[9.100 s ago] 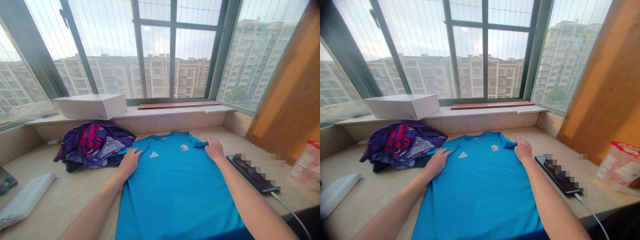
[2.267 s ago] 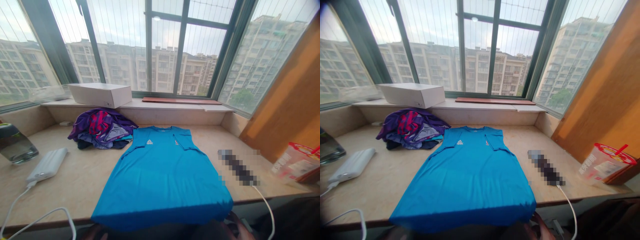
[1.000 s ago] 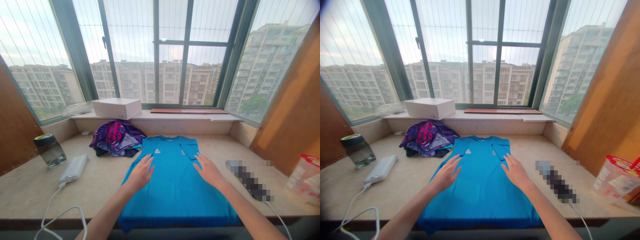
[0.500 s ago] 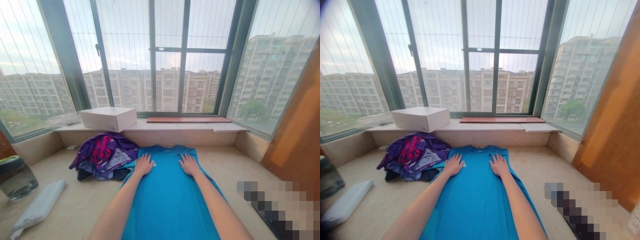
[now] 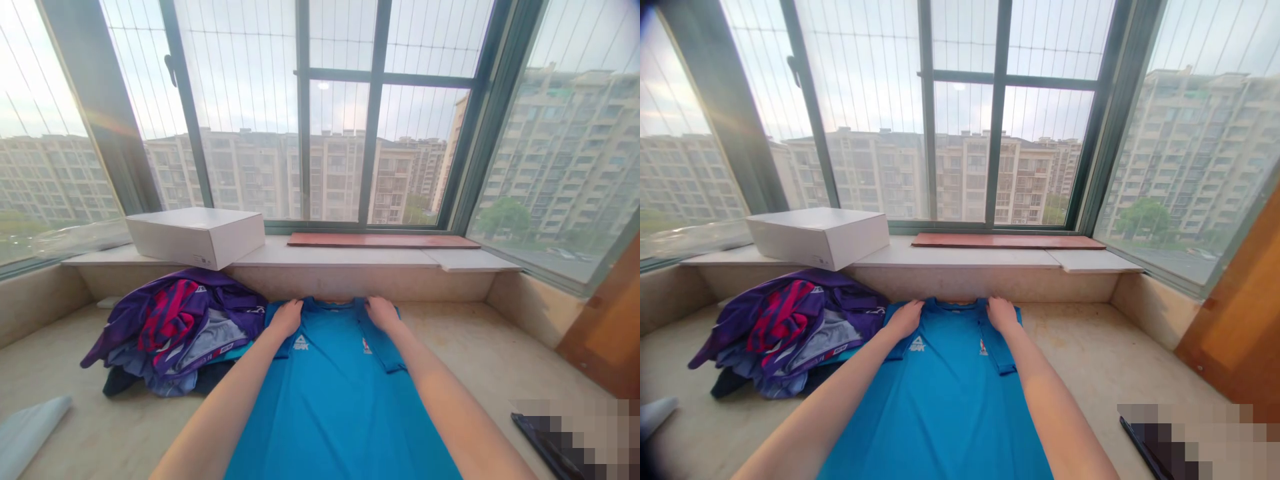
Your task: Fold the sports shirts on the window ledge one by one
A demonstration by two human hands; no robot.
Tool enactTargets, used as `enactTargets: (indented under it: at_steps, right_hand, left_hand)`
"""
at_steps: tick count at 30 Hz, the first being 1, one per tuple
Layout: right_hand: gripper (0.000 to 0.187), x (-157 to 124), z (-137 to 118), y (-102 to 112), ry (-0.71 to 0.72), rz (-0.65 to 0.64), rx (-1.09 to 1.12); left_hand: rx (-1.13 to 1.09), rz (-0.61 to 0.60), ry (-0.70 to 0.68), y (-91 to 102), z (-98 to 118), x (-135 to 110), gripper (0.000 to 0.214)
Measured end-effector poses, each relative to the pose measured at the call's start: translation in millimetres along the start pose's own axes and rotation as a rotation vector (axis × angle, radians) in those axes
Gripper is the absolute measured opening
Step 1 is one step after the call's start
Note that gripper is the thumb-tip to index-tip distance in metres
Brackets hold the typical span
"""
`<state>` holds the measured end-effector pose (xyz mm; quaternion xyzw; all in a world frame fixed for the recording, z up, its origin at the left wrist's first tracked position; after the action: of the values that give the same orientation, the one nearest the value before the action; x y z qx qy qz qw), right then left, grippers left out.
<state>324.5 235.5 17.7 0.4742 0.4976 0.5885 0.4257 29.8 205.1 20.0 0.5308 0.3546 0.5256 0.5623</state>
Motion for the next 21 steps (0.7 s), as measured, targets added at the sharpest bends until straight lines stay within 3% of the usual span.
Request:
enactTargets:
  at_steps: [5, 12, 17, 21]
  right_hand:
    - [0.029, 9.1, 1.2, -14.3, -0.021, 0.023, 0.018]
    - [0.026, 16.5, 3.5, -18.4, -0.034, 0.042, 0.02]
    - [0.021, 12.6, -0.4, -7.5, 0.039, 0.098, 0.037]
    - [0.023, -8.0, -4.8, 13.1, 0.182, 0.171, 0.073]
  left_hand:
    - [-0.01, 0.023, -0.002, -8.5, -4.6, 7.2, 0.045]
    - [0.026, 0.068, -0.03, -9.9, -0.6, 12.4, 0.044]
    - [0.022, 0.108, -0.062, -16.2, -2.5, 9.5, 0.05]
    - [0.009, 0.129, -0.063, -22.3, -8.6, 11.7, 0.054]
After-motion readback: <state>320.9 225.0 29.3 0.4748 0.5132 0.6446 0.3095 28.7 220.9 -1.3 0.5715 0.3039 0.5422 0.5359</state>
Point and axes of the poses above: each hand's wrist, its own x-axis towards the middle knuckle, its own y-axis out of the back of the hand, z = x × y, the point moved 4 cm from there along x, towards the middle knuckle, and after that the axes turned 10 degrees about -x, right-handed, at the moved point
